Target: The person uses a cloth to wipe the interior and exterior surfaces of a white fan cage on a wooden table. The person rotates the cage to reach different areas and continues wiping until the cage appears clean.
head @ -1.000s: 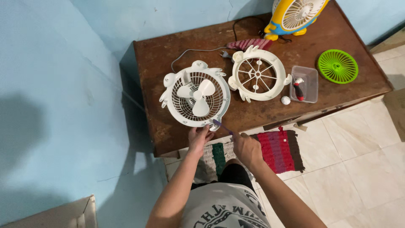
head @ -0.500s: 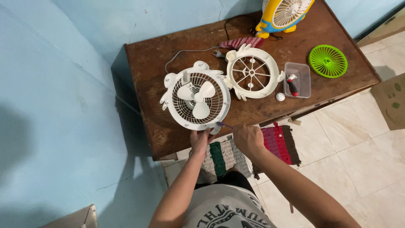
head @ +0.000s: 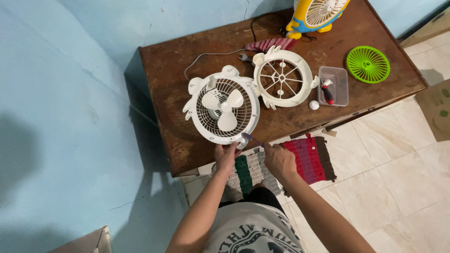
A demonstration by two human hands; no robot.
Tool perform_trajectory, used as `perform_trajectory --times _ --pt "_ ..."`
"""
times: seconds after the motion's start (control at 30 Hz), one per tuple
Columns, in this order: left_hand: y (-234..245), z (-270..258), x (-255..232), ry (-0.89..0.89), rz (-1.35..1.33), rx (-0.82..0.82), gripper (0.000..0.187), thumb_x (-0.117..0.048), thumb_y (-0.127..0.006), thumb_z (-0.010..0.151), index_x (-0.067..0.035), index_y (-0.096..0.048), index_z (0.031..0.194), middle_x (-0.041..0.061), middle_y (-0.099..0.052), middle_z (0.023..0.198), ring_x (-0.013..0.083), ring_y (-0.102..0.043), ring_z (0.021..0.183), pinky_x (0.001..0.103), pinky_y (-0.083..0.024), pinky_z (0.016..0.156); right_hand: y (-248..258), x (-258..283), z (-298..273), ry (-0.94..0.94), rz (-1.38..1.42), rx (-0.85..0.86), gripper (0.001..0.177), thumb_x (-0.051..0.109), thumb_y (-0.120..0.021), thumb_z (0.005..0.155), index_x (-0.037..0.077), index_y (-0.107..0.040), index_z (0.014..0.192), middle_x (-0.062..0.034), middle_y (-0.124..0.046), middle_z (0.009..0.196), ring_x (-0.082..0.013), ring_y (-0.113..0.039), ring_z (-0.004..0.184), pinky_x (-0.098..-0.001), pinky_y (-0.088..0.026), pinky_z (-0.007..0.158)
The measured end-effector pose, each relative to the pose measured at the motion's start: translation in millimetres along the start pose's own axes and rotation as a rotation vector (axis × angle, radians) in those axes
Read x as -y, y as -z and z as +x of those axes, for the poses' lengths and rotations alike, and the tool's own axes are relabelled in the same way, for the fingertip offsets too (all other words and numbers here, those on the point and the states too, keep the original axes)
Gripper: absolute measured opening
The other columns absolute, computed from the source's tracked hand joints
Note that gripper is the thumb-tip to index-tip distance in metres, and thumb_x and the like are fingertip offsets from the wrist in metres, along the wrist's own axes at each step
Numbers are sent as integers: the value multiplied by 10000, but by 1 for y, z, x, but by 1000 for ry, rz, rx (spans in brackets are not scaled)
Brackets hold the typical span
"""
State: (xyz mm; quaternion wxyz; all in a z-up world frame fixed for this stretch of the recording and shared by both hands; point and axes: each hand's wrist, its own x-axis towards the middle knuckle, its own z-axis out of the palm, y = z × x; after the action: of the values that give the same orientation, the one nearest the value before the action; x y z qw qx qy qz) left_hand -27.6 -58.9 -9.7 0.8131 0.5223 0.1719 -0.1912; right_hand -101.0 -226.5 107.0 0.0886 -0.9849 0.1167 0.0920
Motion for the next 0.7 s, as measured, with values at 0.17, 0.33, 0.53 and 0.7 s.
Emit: perform_trajectory --times 0.17,0.33,0.53,0.7 --pt "-4 8 -6 44 -109 14 496 -26 -648 937 -25 -433 1384 186 -630 1256 317 -718 1070 428 -648 896 -20 7 -15 -14 239 -94 241 234 -564 946 144 -697 1126 -173 -739 934 -391 -732 825 -504 -592 726" --pt "-5 2 -11 80 -19 -3 522 -46 -641 947 -51 -406 1413 170 -611 1277 299 -707 1095 420 -640 919 -19 -7 17 -54 72 11 249 207 -536 953 101 -671 1133 -194 -733 885 -375 -745 773 -484 -606 657" --pt "-2 -3 -17 55 -1 1 487 -53 -649 943 -55 -445 1385 151 -634 1239 279 -709 1080 408 -646 884 -19 -21 39 -17 -108 9 190 214 -533 976 101 -682 1006 -182 -755 882 -329 -761 798 -448 -617 681" --pt "12 1 -19 31 47 34 440 -48 -662 936 -48 -497 1344 132 -656 1212 243 -707 1070 390 -655 867 -29 -17 21 131 23 -34 198 226 -560 881 130 -726 927 -177 -741 885 -366 -749 758 -467 -612 675"
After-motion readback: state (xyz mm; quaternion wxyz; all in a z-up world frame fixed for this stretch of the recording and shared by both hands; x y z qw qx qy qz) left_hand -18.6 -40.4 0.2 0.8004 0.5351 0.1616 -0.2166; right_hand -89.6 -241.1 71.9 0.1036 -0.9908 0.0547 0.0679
